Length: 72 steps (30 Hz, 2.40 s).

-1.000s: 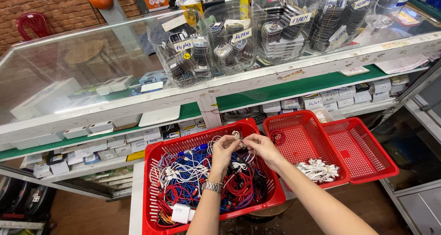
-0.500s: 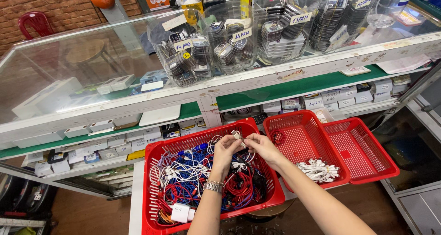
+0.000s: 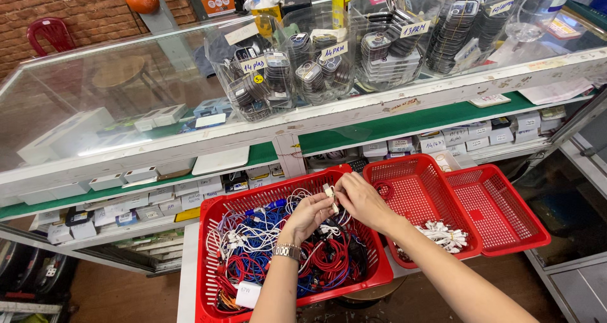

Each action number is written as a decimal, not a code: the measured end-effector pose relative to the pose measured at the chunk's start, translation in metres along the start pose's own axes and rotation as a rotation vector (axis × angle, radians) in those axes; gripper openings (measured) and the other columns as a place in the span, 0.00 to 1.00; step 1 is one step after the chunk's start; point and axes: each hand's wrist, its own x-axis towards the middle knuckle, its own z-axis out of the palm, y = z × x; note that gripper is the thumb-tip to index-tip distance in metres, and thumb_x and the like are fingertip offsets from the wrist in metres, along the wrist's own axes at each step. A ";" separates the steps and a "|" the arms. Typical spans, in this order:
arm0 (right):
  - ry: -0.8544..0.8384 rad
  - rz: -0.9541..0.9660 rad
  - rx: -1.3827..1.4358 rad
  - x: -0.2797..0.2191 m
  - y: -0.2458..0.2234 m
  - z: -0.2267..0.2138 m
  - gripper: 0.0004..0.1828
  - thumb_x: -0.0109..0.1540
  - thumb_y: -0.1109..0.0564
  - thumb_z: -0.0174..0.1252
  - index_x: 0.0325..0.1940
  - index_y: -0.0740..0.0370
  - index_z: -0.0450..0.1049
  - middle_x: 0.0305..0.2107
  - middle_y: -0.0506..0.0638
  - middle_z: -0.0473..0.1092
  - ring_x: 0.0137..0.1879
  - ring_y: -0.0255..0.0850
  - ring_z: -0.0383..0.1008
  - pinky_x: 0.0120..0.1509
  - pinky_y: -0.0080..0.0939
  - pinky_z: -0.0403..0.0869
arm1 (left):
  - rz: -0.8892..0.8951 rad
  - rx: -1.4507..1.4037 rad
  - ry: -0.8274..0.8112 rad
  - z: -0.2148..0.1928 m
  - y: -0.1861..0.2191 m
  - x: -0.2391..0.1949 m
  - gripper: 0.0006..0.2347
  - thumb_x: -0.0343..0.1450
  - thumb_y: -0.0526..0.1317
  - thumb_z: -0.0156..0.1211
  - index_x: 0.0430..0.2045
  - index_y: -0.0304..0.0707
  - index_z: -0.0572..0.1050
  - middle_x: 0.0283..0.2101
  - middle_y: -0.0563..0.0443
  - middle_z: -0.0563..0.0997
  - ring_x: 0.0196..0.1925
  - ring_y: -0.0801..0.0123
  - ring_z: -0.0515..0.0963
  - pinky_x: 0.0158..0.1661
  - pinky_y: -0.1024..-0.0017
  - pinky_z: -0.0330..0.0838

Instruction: The person sorts tangled charging cables from a red basket, untangling and separating them by color and type. They handle white, red, and blue cables, placing sorted white cables into an adjacent basket while continuing to untangle the remaining mixed cables.

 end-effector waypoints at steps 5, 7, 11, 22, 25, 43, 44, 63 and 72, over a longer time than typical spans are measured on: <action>-0.051 0.239 0.147 -0.012 0.013 0.011 0.08 0.65 0.57 0.56 0.40 0.66 0.69 0.34 0.53 0.69 0.42 0.46 0.70 0.47 0.45 0.70 | 0.107 -0.143 -0.013 0.008 -0.005 -0.006 0.10 0.74 0.34 0.61 0.47 0.29 0.75 0.43 0.49 0.79 0.43 0.72 0.80 0.48 0.74 0.77; -0.103 0.389 0.339 -0.018 0.022 0.016 0.10 0.66 0.55 0.55 0.42 0.65 0.71 0.35 0.51 0.71 0.43 0.41 0.71 0.49 0.42 0.71 | 0.144 -0.112 -0.017 0.010 -0.002 -0.009 0.10 0.73 0.33 0.62 0.46 0.27 0.75 0.43 0.48 0.80 0.44 0.72 0.80 0.49 0.73 0.76; -0.236 0.672 0.777 -0.021 0.038 0.026 0.13 0.68 0.52 0.53 0.46 0.64 0.73 0.37 0.46 0.74 0.45 0.33 0.73 0.53 0.36 0.72 | 0.149 -0.033 -0.047 0.015 0.002 -0.018 0.09 0.71 0.33 0.63 0.43 0.34 0.74 0.42 0.51 0.81 0.45 0.72 0.80 0.51 0.72 0.76; -0.461 0.419 0.238 -0.009 0.015 -0.001 0.10 0.66 0.53 0.56 0.41 0.64 0.72 0.31 0.52 0.70 0.41 0.42 0.70 0.47 0.44 0.71 | 0.047 0.779 -0.070 0.007 0.020 -0.018 0.08 0.69 0.32 0.67 0.37 0.31 0.74 0.36 0.46 0.84 0.37 0.72 0.82 0.42 0.74 0.78; -0.220 0.127 0.012 -0.016 -0.004 0.002 0.08 0.64 0.55 0.57 0.38 0.64 0.71 0.34 0.51 0.70 0.44 0.44 0.70 0.48 0.45 0.71 | 0.089 0.658 0.076 0.003 0.014 -0.011 0.08 0.69 0.33 0.67 0.36 0.30 0.74 0.35 0.44 0.83 0.37 0.70 0.83 0.40 0.73 0.80; -0.221 0.528 0.369 -0.010 0.043 0.016 0.14 0.65 0.50 0.58 0.43 0.64 0.74 0.32 0.49 0.74 0.38 0.36 0.72 0.45 0.40 0.72 | 0.077 0.639 0.002 0.025 0.013 -0.028 0.19 0.67 0.34 0.68 0.52 0.33 0.72 0.35 0.48 0.85 0.34 0.73 0.84 0.36 0.77 0.80; -0.272 0.536 0.395 -0.006 0.040 0.012 0.14 0.65 0.50 0.58 0.42 0.64 0.74 0.31 0.51 0.75 0.38 0.37 0.72 0.45 0.40 0.73 | 0.067 0.784 0.003 0.023 0.013 -0.027 0.16 0.67 0.34 0.69 0.48 0.30 0.76 0.34 0.47 0.86 0.33 0.72 0.84 0.35 0.76 0.79; -0.186 0.979 1.045 -0.017 0.064 0.069 0.14 0.66 0.52 0.59 0.51 0.62 0.71 0.41 0.52 0.76 0.45 0.38 0.75 0.50 0.39 0.75 | 0.166 0.139 0.284 -0.015 -0.025 -0.012 0.06 0.70 0.35 0.65 0.34 0.30 0.76 0.37 0.46 0.85 0.37 0.68 0.86 0.42 0.72 0.83; 0.109 1.109 1.358 -0.037 0.101 0.093 0.13 0.68 0.53 0.54 0.49 0.65 0.69 0.42 0.53 0.76 0.46 0.37 0.75 0.54 0.39 0.76 | 0.422 -0.571 0.420 -0.056 -0.037 -0.015 0.09 0.73 0.32 0.62 0.45 0.29 0.75 0.43 0.44 0.80 0.47 0.63 0.81 0.50 0.74 0.78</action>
